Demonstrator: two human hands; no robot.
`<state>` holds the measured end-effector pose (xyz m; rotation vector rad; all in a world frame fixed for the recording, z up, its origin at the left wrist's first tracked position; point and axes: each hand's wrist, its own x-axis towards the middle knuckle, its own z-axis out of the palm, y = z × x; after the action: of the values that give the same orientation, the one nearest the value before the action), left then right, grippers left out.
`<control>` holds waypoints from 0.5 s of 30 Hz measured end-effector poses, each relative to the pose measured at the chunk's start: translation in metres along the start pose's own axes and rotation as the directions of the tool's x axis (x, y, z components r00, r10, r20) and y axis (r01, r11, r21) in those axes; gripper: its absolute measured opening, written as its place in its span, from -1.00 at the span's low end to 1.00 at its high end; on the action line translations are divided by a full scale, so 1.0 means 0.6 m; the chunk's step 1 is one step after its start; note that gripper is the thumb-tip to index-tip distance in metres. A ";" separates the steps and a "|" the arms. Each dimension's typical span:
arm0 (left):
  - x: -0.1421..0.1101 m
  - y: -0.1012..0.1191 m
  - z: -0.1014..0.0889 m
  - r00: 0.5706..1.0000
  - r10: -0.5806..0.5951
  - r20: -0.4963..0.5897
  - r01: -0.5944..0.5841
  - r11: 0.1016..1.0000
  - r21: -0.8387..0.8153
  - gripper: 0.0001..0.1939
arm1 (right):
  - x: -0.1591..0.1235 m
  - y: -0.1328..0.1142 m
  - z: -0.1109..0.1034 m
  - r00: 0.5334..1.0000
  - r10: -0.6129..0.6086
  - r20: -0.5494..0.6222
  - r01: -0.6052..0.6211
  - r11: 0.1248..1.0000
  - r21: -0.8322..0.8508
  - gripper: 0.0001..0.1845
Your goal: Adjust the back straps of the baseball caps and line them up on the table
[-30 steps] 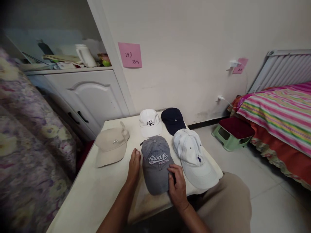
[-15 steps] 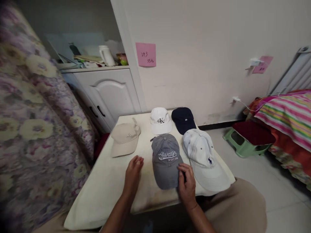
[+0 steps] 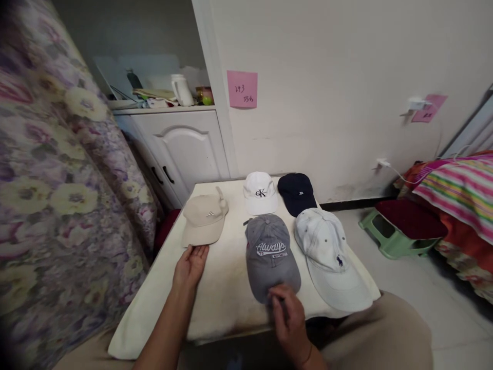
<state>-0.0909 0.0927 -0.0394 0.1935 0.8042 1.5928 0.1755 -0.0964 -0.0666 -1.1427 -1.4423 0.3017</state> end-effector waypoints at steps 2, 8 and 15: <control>0.015 -0.001 0.010 1.000 0.005 0.026 -0.004 0.999 -0.033 -0.72 | -0.009 -0.021 0.022 0.993 -0.037 0.115 0.035 0.999 0.014 -0.75; 0.031 0.002 0.028 0.995 0.010 0.095 -0.002 0.996 -0.089 -0.62 | -0.015 -0.049 0.078 0.912 -0.078 0.402 0.082 0.997 0.007 -0.81; -0.021 0.001 0.019 0.991 -0.008 0.131 0.024 0.992 -0.125 -0.48 | -0.010 -0.043 0.089 0.852 -0.026 0.523 0.068 0.996 -0.061 -0.81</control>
<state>-0.0827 0.0856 -0.0266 0.1966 0.6006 1.5930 0.1160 -0.0905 -0.0644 -1.1333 -1.9723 0.5586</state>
